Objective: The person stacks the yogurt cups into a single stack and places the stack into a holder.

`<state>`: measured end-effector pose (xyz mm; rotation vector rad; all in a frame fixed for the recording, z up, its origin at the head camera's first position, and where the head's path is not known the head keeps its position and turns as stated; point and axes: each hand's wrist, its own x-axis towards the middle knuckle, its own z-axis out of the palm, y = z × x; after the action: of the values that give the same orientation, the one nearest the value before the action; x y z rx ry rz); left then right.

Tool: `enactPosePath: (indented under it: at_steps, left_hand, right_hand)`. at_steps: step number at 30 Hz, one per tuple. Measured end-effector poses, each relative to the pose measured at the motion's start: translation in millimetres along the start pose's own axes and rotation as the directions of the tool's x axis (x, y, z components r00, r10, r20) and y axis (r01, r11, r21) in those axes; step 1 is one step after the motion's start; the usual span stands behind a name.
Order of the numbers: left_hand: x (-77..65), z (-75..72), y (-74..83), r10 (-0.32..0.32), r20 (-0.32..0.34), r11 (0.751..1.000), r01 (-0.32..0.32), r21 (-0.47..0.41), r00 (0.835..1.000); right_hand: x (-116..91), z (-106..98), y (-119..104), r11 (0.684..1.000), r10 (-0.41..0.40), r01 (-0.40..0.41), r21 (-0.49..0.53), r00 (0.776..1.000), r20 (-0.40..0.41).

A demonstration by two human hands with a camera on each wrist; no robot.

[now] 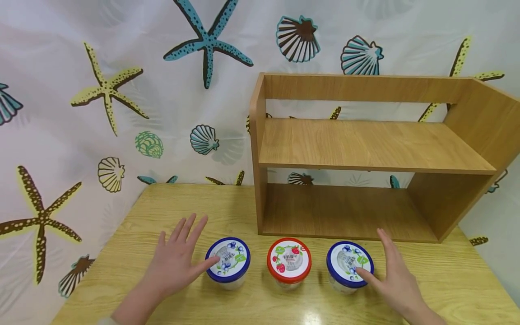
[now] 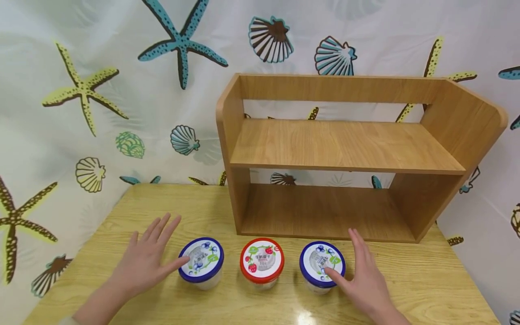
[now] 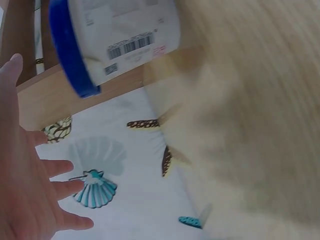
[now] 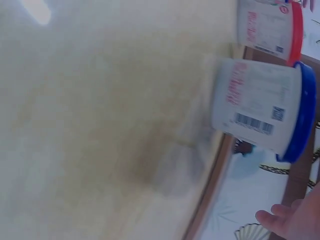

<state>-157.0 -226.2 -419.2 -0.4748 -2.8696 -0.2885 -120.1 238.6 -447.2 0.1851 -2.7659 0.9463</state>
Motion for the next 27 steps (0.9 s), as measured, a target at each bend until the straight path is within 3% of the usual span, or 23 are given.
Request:
enactPosePath:
  at_steps: [9, 16, 20, 24, 27]
  left_hand:
    - [4.8, 26.6, 1.8, 0.012, 0.035, 0.993, -0.008, -0.114, 0.999]
    - [5.1, 38.8, 4.7, -0.022, 0.115, 0.974, 0.048, -0.221, 0.993]
    - [4.6, 43.1, 4.8, -0.032, 0.175, 0.939, 0.090, -0.333, 0.984]
    - [3.1, 46.7, 2.2, -0.029, 0.221, 0.879, 0.130, -0.460, 0.975]
    - [2.3, 48.6, 0.0, -0.026, 0.242, 0.848, 0.150, -0.508, 0.970]
  right_hand:
    - [-5.4, 13.1, 5.7, 0.975, 0.154, -0.169, 0.143, 0.982, 0.110]
    - [-8.6, 21.9, 6.8, 0.958, 0.180, -0.211, 0.194, 0.970, 0.163]
    - [-10.4, 24.1, 7.0, 0.951, 0.185, -0.221, 0.217, 0.968, 0.171]
    - [-14.1, 27.7, 8.1, 0.953, 0.121, -0.147, 0.266, 0.986, 0.111]
    - [-16.1, 31.4, 8.1, 0.943, 0.088, -0.111, 0.313, 0.992, 0.086]
